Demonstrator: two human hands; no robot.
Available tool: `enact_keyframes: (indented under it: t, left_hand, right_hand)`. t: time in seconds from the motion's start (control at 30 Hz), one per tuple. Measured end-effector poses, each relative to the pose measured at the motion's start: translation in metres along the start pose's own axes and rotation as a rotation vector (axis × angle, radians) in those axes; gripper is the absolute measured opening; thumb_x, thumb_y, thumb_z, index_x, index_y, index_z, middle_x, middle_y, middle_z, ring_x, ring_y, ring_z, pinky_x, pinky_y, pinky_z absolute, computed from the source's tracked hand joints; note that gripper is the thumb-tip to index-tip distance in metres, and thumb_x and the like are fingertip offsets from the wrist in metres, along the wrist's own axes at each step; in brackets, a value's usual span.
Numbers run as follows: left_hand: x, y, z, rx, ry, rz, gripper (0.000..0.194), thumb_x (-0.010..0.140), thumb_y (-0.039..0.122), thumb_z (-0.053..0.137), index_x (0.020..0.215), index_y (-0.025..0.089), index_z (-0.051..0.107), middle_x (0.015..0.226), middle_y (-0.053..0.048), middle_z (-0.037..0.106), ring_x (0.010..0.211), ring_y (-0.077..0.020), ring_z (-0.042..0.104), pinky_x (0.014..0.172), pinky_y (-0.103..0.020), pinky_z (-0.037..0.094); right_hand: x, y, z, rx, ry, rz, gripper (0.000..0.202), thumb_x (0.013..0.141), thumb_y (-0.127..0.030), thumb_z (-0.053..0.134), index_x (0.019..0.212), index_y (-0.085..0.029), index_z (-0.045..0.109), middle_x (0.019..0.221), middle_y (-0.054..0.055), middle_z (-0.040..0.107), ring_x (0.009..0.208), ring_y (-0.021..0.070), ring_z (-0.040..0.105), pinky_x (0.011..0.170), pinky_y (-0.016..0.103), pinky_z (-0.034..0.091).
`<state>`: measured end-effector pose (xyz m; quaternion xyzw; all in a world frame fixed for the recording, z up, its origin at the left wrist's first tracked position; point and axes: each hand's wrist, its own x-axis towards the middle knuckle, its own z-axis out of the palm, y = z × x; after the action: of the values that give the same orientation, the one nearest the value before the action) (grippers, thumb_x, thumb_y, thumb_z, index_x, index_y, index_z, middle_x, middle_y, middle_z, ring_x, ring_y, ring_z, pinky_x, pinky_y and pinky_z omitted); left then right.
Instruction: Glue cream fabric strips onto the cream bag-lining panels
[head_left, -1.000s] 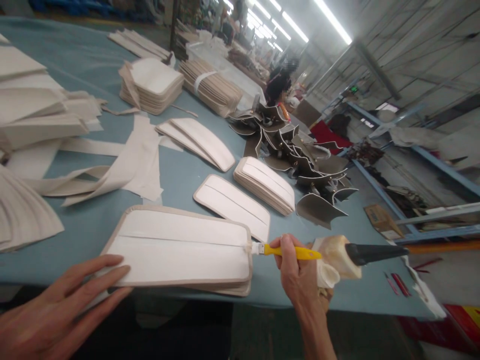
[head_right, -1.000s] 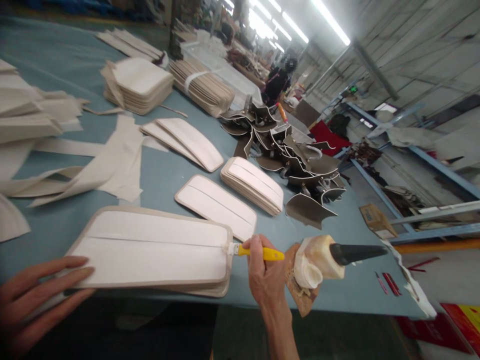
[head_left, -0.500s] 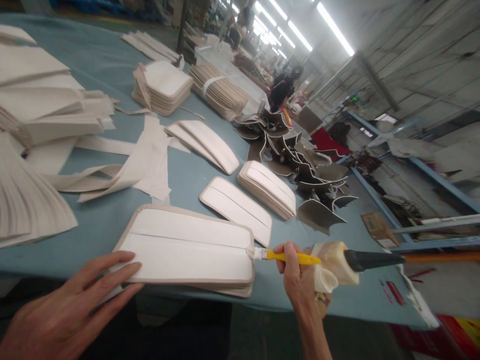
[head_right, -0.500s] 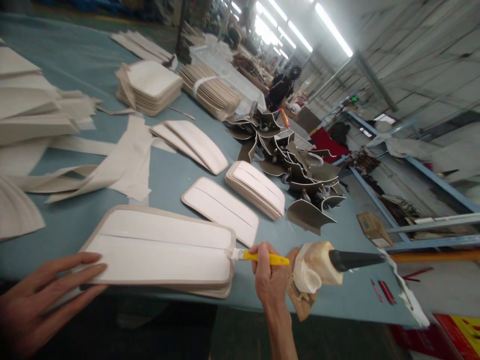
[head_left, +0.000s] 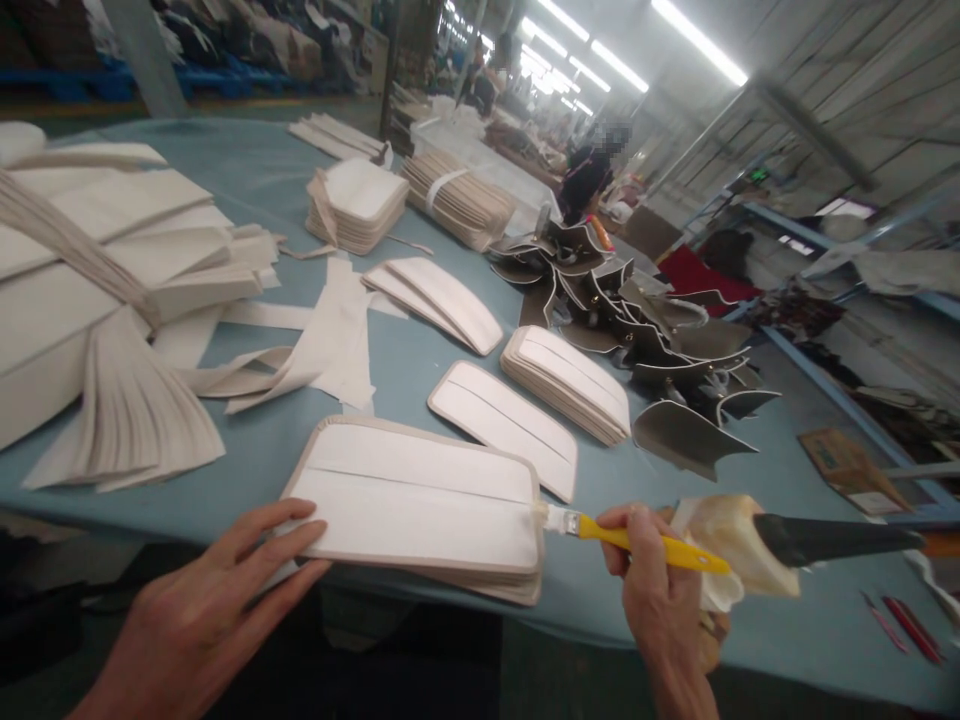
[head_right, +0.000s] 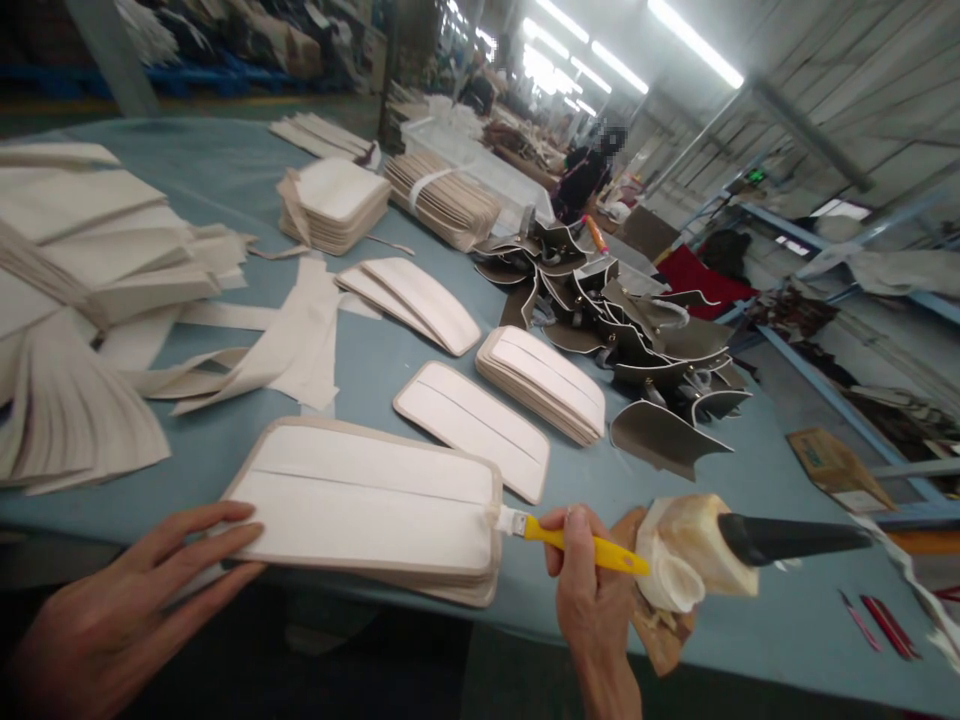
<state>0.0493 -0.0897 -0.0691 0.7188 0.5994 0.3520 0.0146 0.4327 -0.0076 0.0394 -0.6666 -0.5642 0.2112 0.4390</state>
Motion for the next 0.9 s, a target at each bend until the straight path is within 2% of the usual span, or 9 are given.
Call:
enact_keyframes:
  t: [0.07,0.2,0.3,0.37,0.47,0.57,0.63,0.73,0.9]
  left_hand:
    - [0.000,-0.001,-0.001,0.034,-0.014,0.053,0.030,0.102,0.043,0.053,0.124,0.030,0.070,0.130,-0.001,0.073,0.098,-0.0155,0.078,0.085,-0.018,0.060]
    - [0.004,0.001,-0.006,0.044,-0.008,0.088,0.029,0.103,0.040,0.054,0.126,0.028,0.067,0.131,-0.001,0.071,0.104,-0.0158,0.077,0.097,-0.020,0.057]
    - [0.012,0.008,-0.011,0.037,0.008,0.089,0.030,0.104,0.044,0.051,0.122,0.027,0.068,0.127,-0.002,0.072,0.102,-0.0149,0.078,0.091,-0.018,0.058]
    - [0.017,0.014,-0.014,0.037,0.029,0.098,0.032,0.105,0.046,0.048,0.117,0.027,0.070,0.122,-0.002,0.074,0.097,-0.0145,0.079,0.082,-0.017,0.060]
    - [0.020,0.018,-0.015,0.035,0.062,0.089,0.032,0.104,0.047,0.050,0.112,0.025,0.072,0.116,-0.003,0.076,0.090,-0.0149,0.080,0.073,-0.017,0.060]
    - [0.018,0.018,-0.013,0.011,0.051,0.060,0.029,0.102,0.045,0.054,0.112,0.025,0.073,0.118,-0.004,0.076,0.090,-0.0158,0.080,0.075,-0.018,0.061]
    - [0.017,0.018,-0.013,-0.008,0.032,0.042,0.027,0.101,0.043,0.056,0.113,0.026,0.073,0.120,-0.004,0.076,0.092,-0.0162,0.080,0.078,-0.018,0.061]
    - [0.019,0.019,-0.018,-0.043,0.016,0.016,0.026,0.100,0.043,0.059,0.113,0.026,0.073,0.119,-0.005,0.077,0.092,-0.0166,0.080,0.078,-0.018,0.062]
    - [0.028,0.021,-0.029,-0.131,-0.012,-0.033,0.021,0.098,0.041,0.062,0.108,0.027,0.075,0.115,-0.003,0.079,0.096,-0.0163,0.079,0.086,-0.018,0.061]
  right_hand:
    - [-0.006,-0.014,0.014,0.110,-0.019,-0.021,0.056,0.098,-0.067,0.052,0.076,-0.018,0.066,0.048,-0.005,0.045,0.044,0.0119,0.042,0.044,0.024,0.031]
    - [-0.016,-0.040,0.065,0.327,-0.130,-0.035,0.052,0.102,-0.062,0.050,0.076,-0.019,0.063,0.049,-0.006,0.044,0.045,0.0108,0.041,0.047,0.023,0.032]
    - [-0.018,-0.041,0.088,0.345,-0.225,0.001,0.054,0.102,-0.064,0.048,0.078,-0.018,0.065,0.051,-0.006,0.044,0.046,0.0105,0.041,0.047,0.023,0.032]
    - [-0.016,-0.030,0.082,0.290,-0.188,0.027,0.055,0.099,-0.066,0.050,0.075,-0.018,0.065,0.051,-0.006,0.043,0.045,0.0105,0.041,0.046,0.023,0.031]
    - [-0.009,-0.010,0.049,0.141,-0.084,0.051,0.056,0.097,-0.068,0.052,0.073,-0.019,0.064,0.049,-0.007,0.041,0.045,0.0110,0.040,0.045,0.024,0.030]
    - [-0.005,-0.001,0.015,-0.018,0.016,0.063,0.058,0.096,-0.070,0.051,0.074,-0.018,0.065,0.049,-0.005,0.043,0.045,0.0120,0.041,0.045,0.025,0.032]
    - [-0.007,-0.003,0.004,-0.079,0.056,0.068,0.059,0.095,-0.072,0.051,0.075,-0.018,0.066,0.051,-0.004,0.045,0.047,0.0129,0.044,0.046,0.025,0.035]
    - [-0.017,-0.014,0.008,-0.006,0.079,0.067,0.061,0.091,-0.076,0.054,0.075,-0.018,0.066,0.051,-0.004,0.046,0.048,0.0132,0.045,0.045,0.024,0.035]
    - [-0.036,-0.035,0.041,0.295,0.021,0.123,0.050,0.095,-0.067,0.059,0.079,-0.019,0.064,0.053,-0.005,0.048,0.049,0.0111,0.043,0.047,0.022,0.034]
